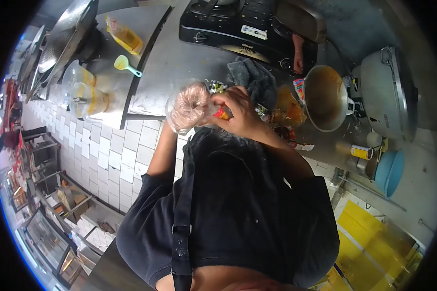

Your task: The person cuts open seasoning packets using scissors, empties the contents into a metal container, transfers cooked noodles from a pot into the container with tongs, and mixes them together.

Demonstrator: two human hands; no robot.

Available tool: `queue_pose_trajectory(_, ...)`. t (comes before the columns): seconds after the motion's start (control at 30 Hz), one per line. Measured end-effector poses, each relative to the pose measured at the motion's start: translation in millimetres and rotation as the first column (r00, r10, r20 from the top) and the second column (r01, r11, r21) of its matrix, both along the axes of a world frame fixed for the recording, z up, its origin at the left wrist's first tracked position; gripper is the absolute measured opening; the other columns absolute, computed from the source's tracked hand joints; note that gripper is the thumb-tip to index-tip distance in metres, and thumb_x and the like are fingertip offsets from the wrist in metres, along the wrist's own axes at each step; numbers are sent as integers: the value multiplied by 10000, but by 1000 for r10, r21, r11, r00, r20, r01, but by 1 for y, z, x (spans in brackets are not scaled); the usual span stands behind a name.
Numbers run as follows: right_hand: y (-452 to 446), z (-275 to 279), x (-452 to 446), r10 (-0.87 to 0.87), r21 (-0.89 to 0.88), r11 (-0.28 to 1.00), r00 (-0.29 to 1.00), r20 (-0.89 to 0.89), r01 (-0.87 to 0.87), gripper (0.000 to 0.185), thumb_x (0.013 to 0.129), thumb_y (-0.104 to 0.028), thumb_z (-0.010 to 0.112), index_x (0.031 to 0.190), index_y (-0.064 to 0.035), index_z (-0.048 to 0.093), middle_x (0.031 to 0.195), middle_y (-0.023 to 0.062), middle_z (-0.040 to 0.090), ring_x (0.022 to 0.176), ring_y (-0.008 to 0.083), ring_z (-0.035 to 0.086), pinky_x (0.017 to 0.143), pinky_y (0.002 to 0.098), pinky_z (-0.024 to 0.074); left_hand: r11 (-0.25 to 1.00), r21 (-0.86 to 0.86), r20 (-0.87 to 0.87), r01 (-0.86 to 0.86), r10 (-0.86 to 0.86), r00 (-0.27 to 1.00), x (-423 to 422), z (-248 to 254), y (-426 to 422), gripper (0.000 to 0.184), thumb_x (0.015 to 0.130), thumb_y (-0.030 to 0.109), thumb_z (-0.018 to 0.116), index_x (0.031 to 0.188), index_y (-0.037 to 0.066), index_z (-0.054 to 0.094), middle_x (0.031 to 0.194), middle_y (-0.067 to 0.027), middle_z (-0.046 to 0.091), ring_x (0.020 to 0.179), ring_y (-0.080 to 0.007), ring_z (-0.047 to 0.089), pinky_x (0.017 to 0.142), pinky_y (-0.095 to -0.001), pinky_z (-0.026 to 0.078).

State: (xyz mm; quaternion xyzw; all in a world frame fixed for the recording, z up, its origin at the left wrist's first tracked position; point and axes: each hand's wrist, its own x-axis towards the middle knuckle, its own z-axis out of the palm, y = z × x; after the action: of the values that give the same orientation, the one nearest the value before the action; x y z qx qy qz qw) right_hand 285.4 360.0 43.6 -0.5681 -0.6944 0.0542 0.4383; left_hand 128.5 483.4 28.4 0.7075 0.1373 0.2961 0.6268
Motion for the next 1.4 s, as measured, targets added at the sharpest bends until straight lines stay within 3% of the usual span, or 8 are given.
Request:
queue_pose_trajectory(0.3,-36,21,-9,295,-21,952,937,-185,-304,370,744,-206,808,560,-88,510,1095,91,614,963,216,579,844,361,436,924,-274,-36,-267,268,963,-11,-6,6,244,720,95,708,906,56,554,837,-22,563,755,-149,547,669,-311,468)
queue_pose_trajectory(0.5,-25,16,-12,197,71,980,924,-327,-183,516,717,-307,836,1077,-73,550,1034,73,649,946,237,633,846,367,463,929,368,85,40,-77,993,-6,-8,11,315,704,182,761,906,53,556,868,-24,577,744,-163,557,663,-315,475)
queue_pose_trajectory(0.7,-25,19,-22,35,-269,961,990,-137,-71,601,717,-400,824,1134,-55,563,720,-2,567,705,197,603,840,369,446,936,-290,229,-199,270,935,10,-70,-15,396,708,119,745,1063,13,605,939,-100,607,844,-263,598,733,-372,475)
queue_pose_trajectory(0.83,-21,7,-16,-4,-205,979,1000,16,7,293,759,-302,773,945,-111,651,828,31,595,818,223,598,829,383,444,746,571,86,-342,360,929,4,-64,-4,281,768,124,668,1030,46,604,990,-100,590,887,-274,570,752,-386,437)
queue_pose_trajectory(0.93,-17,21,-12,72,-188,981,990,120,-49,181,753,-243,744,830,-106,652,939,48,589,908,235,573,832,389,441,990,-78,220,-120,134,966,12,-46,-3,204,802,193,650,933,55,578,918,-70,557,818,-246,521,731,-385,419)
queue_pose_trajectory(1.03,-10,22,-16,99,-19,995,988,121,-97,155,750,-206,720,787,-83,631,1053,42,593,937,241,556,841,383,427,524,791,58,-316,451,891,18,-30,1,242,842,274,632,829,60,521,826,-37,501,742,-205,463,717,-365,413)
queue_pose_trajectory(1.1,-11,34,-14,116,21,993,987,108,-119,127,779,-189,690,813,-80,635,1092,35,591,944,231,560,836,383,423,908,-399,396,-128,296,869,28,7,-6,137,832,143,635,793,62,531,723,21,468,649,-80,424,582,-249,368)
queue_pose_trajectory(1.4,-15,30,-2,196,-27,980,980,-24,-197,207,894,-230,569,855,-33,621,930,81,635,844,229,554,810,377,353,962,-172,374,-212,263,889,46,5,-6,205,869,219,616,783,69,505,735,27,452,625,-73,385,516,-235,285)
